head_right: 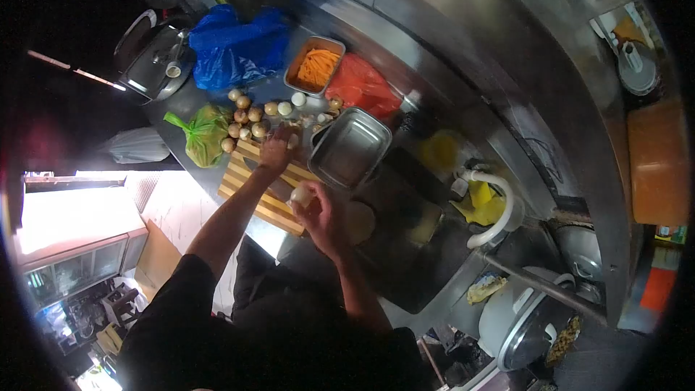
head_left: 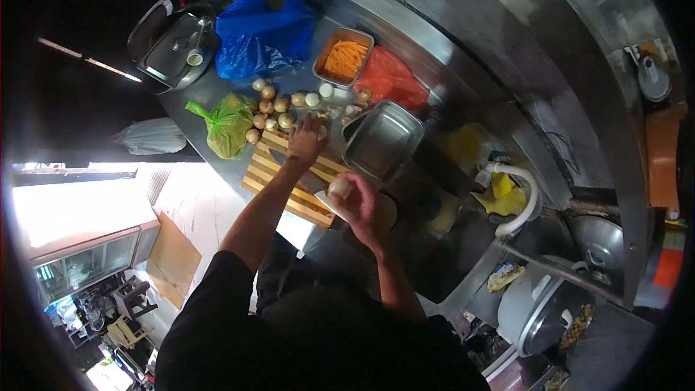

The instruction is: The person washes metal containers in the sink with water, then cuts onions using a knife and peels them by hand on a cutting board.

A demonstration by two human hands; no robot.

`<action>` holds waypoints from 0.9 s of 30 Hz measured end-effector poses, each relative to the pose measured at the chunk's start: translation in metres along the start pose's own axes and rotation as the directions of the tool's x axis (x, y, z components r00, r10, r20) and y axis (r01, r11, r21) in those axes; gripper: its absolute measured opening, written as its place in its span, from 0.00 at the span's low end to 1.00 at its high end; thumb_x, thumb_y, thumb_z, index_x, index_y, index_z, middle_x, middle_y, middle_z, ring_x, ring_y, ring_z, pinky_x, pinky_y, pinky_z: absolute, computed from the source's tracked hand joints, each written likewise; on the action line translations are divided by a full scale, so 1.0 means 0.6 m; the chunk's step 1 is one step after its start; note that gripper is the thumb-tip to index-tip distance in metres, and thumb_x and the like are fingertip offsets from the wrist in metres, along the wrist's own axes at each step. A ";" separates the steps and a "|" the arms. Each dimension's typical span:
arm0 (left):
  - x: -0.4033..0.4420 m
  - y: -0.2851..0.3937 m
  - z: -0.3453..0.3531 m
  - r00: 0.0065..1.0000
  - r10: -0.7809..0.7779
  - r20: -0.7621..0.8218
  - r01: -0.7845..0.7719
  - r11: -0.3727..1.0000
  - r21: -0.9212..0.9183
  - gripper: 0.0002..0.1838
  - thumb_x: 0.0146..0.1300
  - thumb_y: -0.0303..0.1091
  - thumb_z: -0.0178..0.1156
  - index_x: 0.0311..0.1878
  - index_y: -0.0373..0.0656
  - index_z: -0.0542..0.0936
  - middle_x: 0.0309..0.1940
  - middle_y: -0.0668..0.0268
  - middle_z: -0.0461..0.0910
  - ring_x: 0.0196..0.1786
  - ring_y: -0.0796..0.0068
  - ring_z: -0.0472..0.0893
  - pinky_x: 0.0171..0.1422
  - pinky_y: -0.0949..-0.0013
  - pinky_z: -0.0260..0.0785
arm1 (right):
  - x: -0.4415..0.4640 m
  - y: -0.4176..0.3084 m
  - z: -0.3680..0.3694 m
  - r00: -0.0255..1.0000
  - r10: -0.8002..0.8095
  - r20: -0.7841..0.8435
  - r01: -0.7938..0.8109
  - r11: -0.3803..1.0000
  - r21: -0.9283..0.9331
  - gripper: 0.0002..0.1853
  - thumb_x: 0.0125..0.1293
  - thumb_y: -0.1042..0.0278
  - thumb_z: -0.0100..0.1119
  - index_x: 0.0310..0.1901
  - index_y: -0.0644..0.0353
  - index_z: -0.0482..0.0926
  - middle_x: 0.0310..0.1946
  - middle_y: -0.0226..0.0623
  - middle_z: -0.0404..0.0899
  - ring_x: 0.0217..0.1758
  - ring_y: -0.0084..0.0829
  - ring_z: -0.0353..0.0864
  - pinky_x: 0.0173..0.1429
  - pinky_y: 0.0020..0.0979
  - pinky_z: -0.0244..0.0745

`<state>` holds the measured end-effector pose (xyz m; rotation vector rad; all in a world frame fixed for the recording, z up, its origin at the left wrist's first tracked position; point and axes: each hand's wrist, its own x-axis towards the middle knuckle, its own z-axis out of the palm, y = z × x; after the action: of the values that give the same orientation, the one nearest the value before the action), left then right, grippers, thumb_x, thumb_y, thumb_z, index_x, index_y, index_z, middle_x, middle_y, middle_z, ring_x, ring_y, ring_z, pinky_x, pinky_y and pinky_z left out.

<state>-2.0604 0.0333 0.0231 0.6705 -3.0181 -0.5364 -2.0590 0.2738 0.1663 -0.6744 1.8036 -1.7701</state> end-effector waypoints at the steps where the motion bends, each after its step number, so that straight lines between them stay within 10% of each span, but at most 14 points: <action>1: 0.003 -0.007 0.008 1.000 -0.009 -0.001 0.009 1.000 0.018 0.33 0.67 0.48 0.65 0.70 0.43 0.71 0.67 0.53 0.72 0.67 0.45 0.73 0.71 0.43 0.65 | 0.012 -0.024 -0.014 0.997 -0.008 -0.083 -0.006 0.986 -0.166 0.21 0.71 0.62 0.68 0.61 0.60 0.77 0.43 0.36 0.81 0.41 0.24 0.84 0.45 0.29 0.79; 3: 0.002 -0.003 0.010 0.998 -0.059 -0.034 0.054 0.990 -0.133 0.30 0.68 0.45 0.64 0.69 0.42 0.72 0.65 0.53 0.74 0.66 0.45 0.73 0.69 0.43 0.66 | 0.038 -0.049 -0.048 0.970 -0.073 -0.231 -0.047 0.879 -0.475 0.22 0.71 0.63 0.69 0.62 0.60 0.76 0.41 0.35 0.81 0.40 0.25 0.84 0.46 0.29 0.79; 8: -0.031 0.057 -0.051 0.978 -0.209 -0.003 0.152 0.721 -0.676 0.24 0.68 0.40 0.66 0.63 0.40 0.77 0.62 0.53 0.76 0.65 0.46 0.73 0.66 0.46 0.66 | 0.069 -0.006 -0.130 0.961 0.066 -0.269 -0.138 0.956 -0.259 0.24 0.69 0.63 0.72 0.62 0.62 0.77 0.42 0.39 0.84 0.39 0.31 0.85 0.45 0.30 0.80; 12: -0.048 0.091 -0.021 0.973 0.194 -0.128 -0.196 0.981 -0.005 0.22 0.67 0.40 0.66 0.62 0.45 0.77 0.56 0.58 0.75 0.63 0.50 0.72 0.63 0.47 0.66 | 0.078 0.020 -0.143 0.790 -0.205 -0.578 -0.176 0.827 -0.534 0.28 0.69 0.60 0.71 0.66 0.62 0.74 0.45 0.45 0.85 0.41 0.37 0.86 0.46 0.37 0.79; 15: -0.057 0.111 -0.011 0.992 0.108 -0.069 -0.118 0.977 -0.176 0.21 0.66 0.42 0.65 0.60 0.48 0.77 0.56 0.61 0.74 0.63 0.52 0.71 0.63 0.49 0.65 | 0.071 0.026 -0.141 0.835 0.231 -0.500 -0.415 0.860 -0.296 0.30 0.69 0.58 0.70 0.67 0.63 0.72 0.41 0.46 0.83 0.41 0.39 0.84 0.47 0.41 0.79; 21: -0.089 0.101 0.048 0.969 0.232 -0.081 -0.238 0.969 -0.061 0.24 0.64 0.45 0.66 0.61 0.46 0.78 0.57 0.61 0.74 0.63 0.55 0.70 0.64 0.52 0.61 | 0.030 0.107 -0.166 0.881 -0.039 -0.472 -0.157 0.916 -0.369 0.24 0.74 0.60 0.64 0.64 0.67 0.74 0.35 0.42 0.82 0.37 0.36 0.82 0.45 0.39 0.77; 24: -0.087 0.092 0.054 0.955 0.290 -0.054 -0.283 0.952 0.113 0.29 0.64 0.49 0.66 0.64 0.43 0.76 0.56 0.61 0.75 0.62 0.55 0.71 0.64 0.51 0.61 | -0.016 0.065 -0.170 0.882 0.059 -0.467 -0.191 0.952 -0.241 0.22 0.76 0.65 0.61 0.66 0.67 0.72 0.31 0.28 0.77 0.34 0.23 0.75 0.44 0.30 0.74; 27: -0.071 0.100 0.046 0.987 0.138 -0.085 -0.146 0.984 -0.100 0.30 0.63 0.53 0.66 0.62 0.42 0.77 0.57 0.59 0.76 0.62 0.55 0.71 0.65 0.50 0.61 | -0.075 0.039 -0.183 0.940 0.238 -0.245 -0.303 0.911 -0.280 0.23 0.77 0.63 0.61 0.65 0.69 0.74 0.36 0.31 0.80 0.39 0.23 0.77 0.46 0.29 0.75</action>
<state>-2.0484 0.1111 0.0203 0.4547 -2.9117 -0.6430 -2.0993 0.3860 0.1451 -0.3382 2.2290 -1.4231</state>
